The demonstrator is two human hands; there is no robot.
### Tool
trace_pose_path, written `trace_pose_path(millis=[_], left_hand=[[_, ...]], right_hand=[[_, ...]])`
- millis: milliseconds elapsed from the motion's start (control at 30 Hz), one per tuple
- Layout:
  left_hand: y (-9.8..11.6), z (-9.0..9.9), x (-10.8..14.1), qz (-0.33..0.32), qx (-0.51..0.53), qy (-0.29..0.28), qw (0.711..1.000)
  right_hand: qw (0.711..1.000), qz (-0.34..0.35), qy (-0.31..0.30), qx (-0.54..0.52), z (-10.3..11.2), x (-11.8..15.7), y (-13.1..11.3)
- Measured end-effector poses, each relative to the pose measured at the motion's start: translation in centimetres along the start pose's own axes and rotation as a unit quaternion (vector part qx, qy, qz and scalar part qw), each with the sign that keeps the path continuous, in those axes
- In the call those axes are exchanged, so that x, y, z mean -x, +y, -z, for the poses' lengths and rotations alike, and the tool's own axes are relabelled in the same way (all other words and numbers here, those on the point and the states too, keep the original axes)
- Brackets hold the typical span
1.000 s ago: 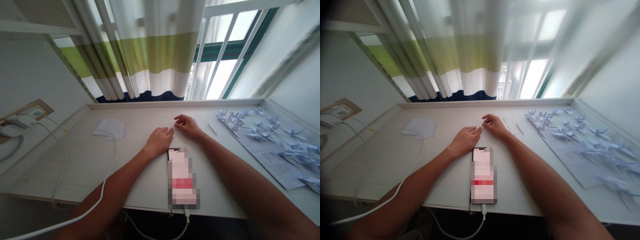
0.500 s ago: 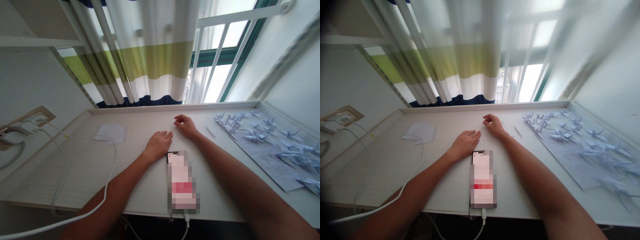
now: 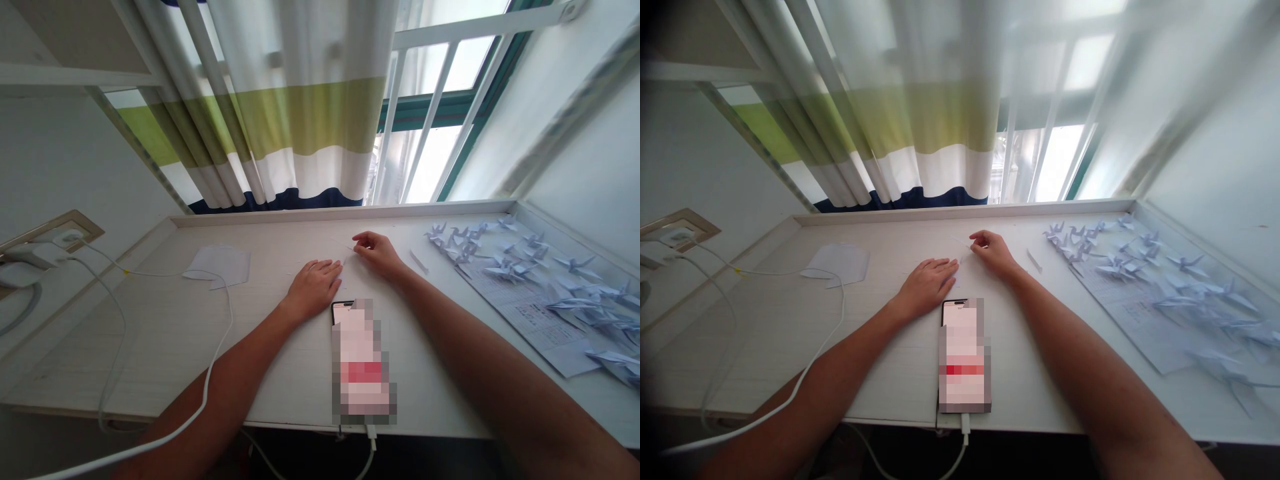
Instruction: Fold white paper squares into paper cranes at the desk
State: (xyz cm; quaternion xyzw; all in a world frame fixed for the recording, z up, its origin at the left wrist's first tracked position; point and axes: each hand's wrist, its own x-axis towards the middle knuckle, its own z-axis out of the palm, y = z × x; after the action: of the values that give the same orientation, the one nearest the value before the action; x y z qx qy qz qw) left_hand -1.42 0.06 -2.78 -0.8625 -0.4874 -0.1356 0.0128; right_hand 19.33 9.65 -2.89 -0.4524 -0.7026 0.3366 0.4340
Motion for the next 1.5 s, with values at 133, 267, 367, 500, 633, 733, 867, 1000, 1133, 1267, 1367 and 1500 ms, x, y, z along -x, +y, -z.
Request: trace_pose_path(millis=[133, 267, 367, 500, 633, 733, 867, 1000, 1133, 1267, 1367, 1500], left_hand=[[-0.1, 0.0, -0.2, 0.008, 0.024, 0.004, 1.000], [-0.2, 0.0, -0.3, 0.013, 0.016, 0.012, 1.000], [-0.2, -0.1, -0.3, 0.014, 0.001, 0.007, 1.000], [-0.2, -0.3, -0.2, 0.009, -0.011, -0.004, 1.000], [-0.2, -0.4, -0.1, 0.016, -0.015, -0.004, 1.000], [-0.2, -0.3, -0.1, 0.019, -0.009, -0.003, 1.000], [-0.1, -0.2, -0.2, 0.021, -0.002, -0.009, 1.000], [-0.1, 0.0, -0.3, 0.019, 0.001, -0.019, 1.000], [0.0, 0.3, -0.2, 0.022, 0.006, -0.027, 0.999], [0.1, 0.3, -0.1, 0.022, 0.009, -0.023, 0.999], [0.1, 0.2, 0.0, 0.024, 0.010, -0.025, 0.999], [0.1, 0.2, -0.1, 0.026, 0.008, -0.028, 0.999]], right_hand=[[0.999, -0.002, -0.028, 0.020, 0.5, 0.8, 0.0], [0.998, 0.007, -0.051, 0.043, 0.3, 1.0, 0.3], [0.997, 0.021, -0.058, 0.056, 0.2, 1.1, 0.3], [0.989, 0.060, -0.098, 0.094, 0.3, 1.4, -0.5], [0.973, 0.113, -0.138, 0.149, -0.1, 1.9, -1.3], [0.969, 0.117, -0.129, 0.173, -0.7, 1.9, -1.2], [0.979, 0.096, -0.120, 0.132, -1.0, 1.5, -0.8], [0.985, 0.067, -0.126, 0.093, -1.0, 0.7, -0.5], [0.985, 0.061, -0.134, 0.083, -1.2, -0.5, -0.2], [0.990, 0.039, -0.099, 0.089, -1.5, -1.6, 0.2], [0.992, 0.025, -0.077, 0.092, -1.5, -1.9, 0.4], [0.992, 0.020, -0.069, 0.102, -1.4, -1.8, 0.3]])
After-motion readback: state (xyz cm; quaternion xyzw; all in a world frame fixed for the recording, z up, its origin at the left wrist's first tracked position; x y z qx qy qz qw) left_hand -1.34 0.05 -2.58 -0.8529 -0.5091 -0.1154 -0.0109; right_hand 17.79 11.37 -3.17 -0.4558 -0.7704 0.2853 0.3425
